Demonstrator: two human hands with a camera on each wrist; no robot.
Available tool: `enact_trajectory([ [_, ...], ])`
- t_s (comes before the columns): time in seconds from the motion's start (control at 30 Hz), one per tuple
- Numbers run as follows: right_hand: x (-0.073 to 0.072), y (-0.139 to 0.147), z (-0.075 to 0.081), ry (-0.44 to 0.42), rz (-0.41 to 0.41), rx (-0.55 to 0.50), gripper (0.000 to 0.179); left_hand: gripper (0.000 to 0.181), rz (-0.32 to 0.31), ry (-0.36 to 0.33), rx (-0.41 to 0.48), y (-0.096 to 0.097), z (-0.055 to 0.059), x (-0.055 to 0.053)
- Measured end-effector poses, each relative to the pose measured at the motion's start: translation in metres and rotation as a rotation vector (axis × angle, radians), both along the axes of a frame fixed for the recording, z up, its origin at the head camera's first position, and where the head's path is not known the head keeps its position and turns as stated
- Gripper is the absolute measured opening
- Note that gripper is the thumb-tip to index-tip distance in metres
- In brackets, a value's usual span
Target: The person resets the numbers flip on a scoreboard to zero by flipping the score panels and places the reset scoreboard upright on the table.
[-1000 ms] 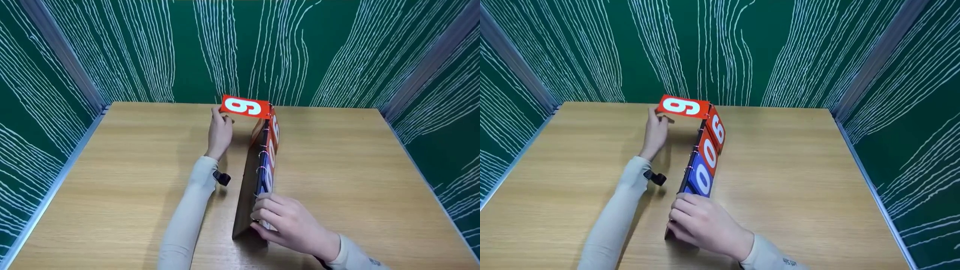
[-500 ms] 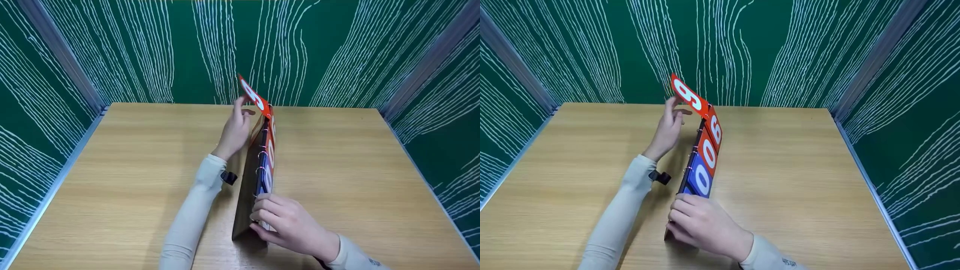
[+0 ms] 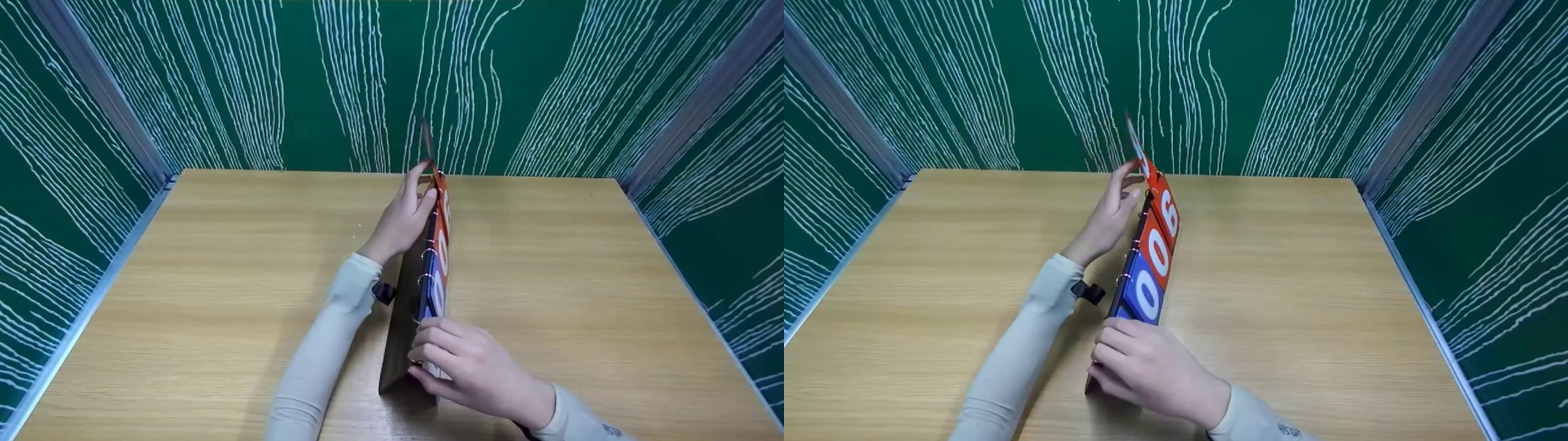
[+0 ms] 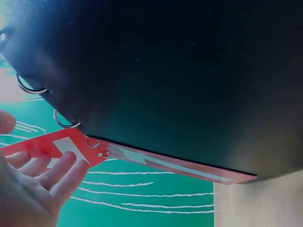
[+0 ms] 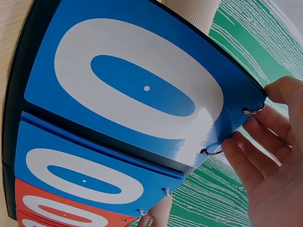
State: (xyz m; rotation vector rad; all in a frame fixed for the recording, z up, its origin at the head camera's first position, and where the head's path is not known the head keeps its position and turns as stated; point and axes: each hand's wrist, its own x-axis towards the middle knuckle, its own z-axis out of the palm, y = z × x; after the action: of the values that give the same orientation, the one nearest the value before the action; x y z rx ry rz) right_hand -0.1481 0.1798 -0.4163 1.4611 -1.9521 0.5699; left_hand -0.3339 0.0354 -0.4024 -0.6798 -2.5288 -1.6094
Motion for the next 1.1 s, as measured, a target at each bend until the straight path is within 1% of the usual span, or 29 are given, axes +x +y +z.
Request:
enact_trajectory([
  [0.23,-0.0002,0.0009,0.0013,0.009,0.005,0.011,0.024,0.059,-0.067,-0.016,-0.047,0.0031,-0.0031,-0.0027],
  [0.33,-0.0004,0.0006,0.0016,0.009,0.006,0.007,0.02,0.059,-0.078,-0.009,-0.078,0.0031,-0.0049,-0.0024],
  [0.4,-0.0007,0.0004,0.0014,0.008,0.011,0.002,0.013,0.058,-0.076,0.009,-0.109,0.0031,-0.0056,-0.0014],
  [0.5,-0.0012,-0.0002,0.001,0.007,0.017,-0.006,0.006,0.056,-0.063,0.053,-0.193,0.0029,-0.0059,-0.0005],
  [0.6,-0.0018,-0.0006,0.0008,0.013,0.018,-0.01,0.006,0.054,-0.045,0.084,-0.292,0.0027,-0.0061,-0.0006],
  [0.67,-0.0015,-0.0004,0.0005,0.012,0.018,-0.009,0.006,0.052,-0.037,0.09,-0.351,0.0027,-0.0061,-0.0008],
  [0.8,-0.0009,-0.0001,0.0003,0.009,0.02,-0.006,0.006,0.05,-0.035,0.089,-0.431,0.0033,-0.0053,-0.002],
  [0.9,-0.0004,0.0,0.0008,0.01,0.018,-0.004,0.007,0.051,-0.037,0.075,-0.465,0.004,-0.0042,-0.0024],
  [1.03,-0.0001,0.0002,0.0009,0.01,0.007,0.004,0.006,0.051,-0.029,0.049,-0.469,0.0034,-0.0032,-0.001],
  [1.1,0.0,0.0005,0.0008,0.009,0.004,0.008,0.008,0.049,-0.025,0.051,-0.469,0.0027,-0.003,-0.0003],
])
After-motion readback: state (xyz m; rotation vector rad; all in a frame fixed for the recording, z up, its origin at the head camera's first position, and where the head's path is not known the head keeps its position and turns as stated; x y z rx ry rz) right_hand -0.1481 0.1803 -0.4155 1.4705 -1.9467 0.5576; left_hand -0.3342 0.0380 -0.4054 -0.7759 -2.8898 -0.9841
